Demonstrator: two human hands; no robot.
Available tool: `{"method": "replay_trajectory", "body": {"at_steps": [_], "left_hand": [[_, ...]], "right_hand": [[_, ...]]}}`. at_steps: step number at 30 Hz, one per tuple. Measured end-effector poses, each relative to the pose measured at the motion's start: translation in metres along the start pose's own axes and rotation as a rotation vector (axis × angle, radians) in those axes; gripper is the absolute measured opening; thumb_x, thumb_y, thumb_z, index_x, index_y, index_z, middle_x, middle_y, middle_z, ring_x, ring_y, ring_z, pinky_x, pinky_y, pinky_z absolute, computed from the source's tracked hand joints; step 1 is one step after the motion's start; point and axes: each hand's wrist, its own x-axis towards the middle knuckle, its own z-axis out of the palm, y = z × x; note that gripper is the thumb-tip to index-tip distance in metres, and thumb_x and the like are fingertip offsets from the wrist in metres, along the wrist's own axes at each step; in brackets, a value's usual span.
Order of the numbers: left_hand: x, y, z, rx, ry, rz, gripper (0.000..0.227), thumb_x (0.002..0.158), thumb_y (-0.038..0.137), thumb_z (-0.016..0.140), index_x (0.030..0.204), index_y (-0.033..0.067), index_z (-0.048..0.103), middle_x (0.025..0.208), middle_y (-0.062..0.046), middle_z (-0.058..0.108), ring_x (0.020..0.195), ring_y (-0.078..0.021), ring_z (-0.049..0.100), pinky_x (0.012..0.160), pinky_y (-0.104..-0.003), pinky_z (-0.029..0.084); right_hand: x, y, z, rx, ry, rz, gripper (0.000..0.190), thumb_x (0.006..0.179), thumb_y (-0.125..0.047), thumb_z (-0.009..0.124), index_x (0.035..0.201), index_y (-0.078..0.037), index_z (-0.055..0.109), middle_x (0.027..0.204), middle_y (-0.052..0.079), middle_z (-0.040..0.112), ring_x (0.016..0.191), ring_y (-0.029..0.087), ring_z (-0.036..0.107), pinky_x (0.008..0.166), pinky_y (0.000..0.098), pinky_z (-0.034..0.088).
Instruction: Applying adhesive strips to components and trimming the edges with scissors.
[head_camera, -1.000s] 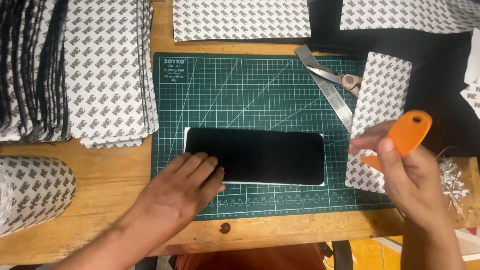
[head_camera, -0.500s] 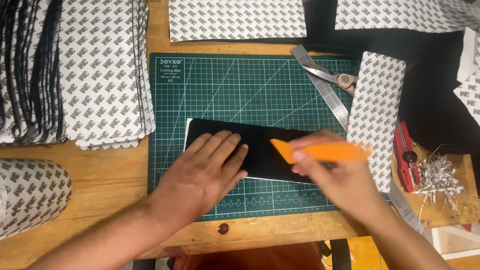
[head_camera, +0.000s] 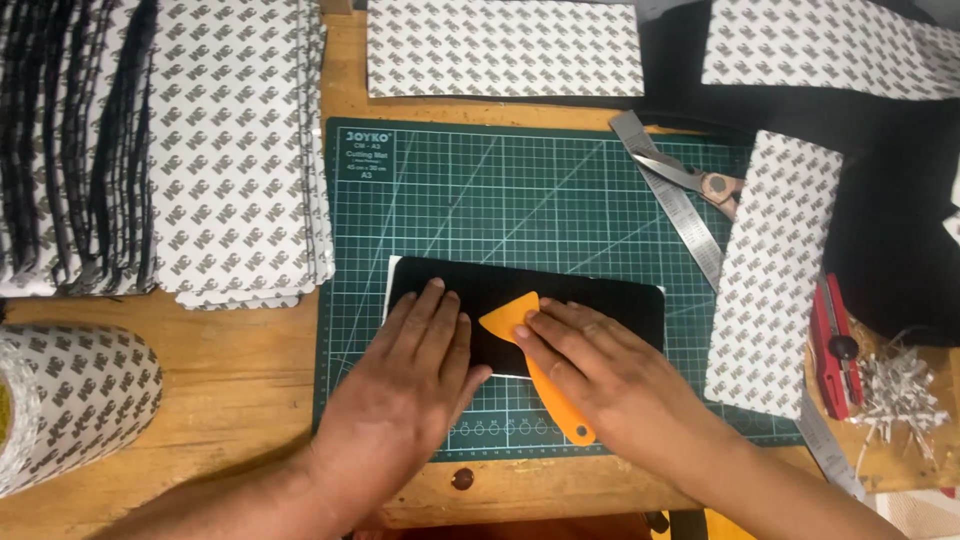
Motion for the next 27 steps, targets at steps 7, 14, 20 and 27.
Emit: {"method": "replay_trajectory", "body": {"at_steps": [7,14,20,27], "left_hand": [[-0.006,0.007,-0.008,0.122,-0.164,0.027,0.051,0.108,0.041,0.045,0.132,-0.0005,0.064,0.131,-0.023,0.065,0.129,-0.0367,0.06,0.104,-0.044,0.054],[-0.01,0.009,-0.01,0.168,-0.127,0.061,0.06,0.112,0.043,0.036,0.125,-0.0085,0.064,0.126,-0.03,0.066,0.125,-0.0446,0.062,0.103,-0.047,0.055],[-0.01,0.004,-0.012,0.173,-0.154,0.053,0.07,0.109,0.056,0.042,0.12,-0.0079,0.068,0.124,-0.028,0.066,0.121,-0.0398,0.061,0.099,-0.044,0.054],[-0.008,0.001,-0.012,0.168,-0.177,0.052,0.067,0.106,0.06,0.048,0.112,-0.0024,0.071,0.124,-0.027,0.064,0.12,-0.0363,0.061,0.097,-0.041,0.054]], "right_hand": [[0.008,0.006,-0.005,-0.035,0.035,-0.041,0.065,0.095,0.002,0.056,0.155,0.001,0.031,0.156,0.021,0.044,0.146,0.037,0.045,0.122,0.0472,0.041],[0.049,0.009,0.006,-0.046,0.004,-0.14,0.079,0.077,-0.007,0.07,0.151,0.002,0.044,0.155,0.019,0.047,0.147,0.035,0.042,0.124,0.0455,0.036],[0.08,0.015,0.006,-0.004,0.014,-0.185,0.062,0.086,-0.005,0.071,0.144,0.001,0.053,0.149,0.018,0.055,0.143,0.036,0.048,0.12,0.0466,0.041],[0.095,0.029,0.006,0.011,-0.032,-0.221,0.058,0.09,-0.007,0.059,0.147,-0.005,0.053,0.154,0.012,0.053,0.147,0.033,0.043,0.122,0.0459,0.036]]}}
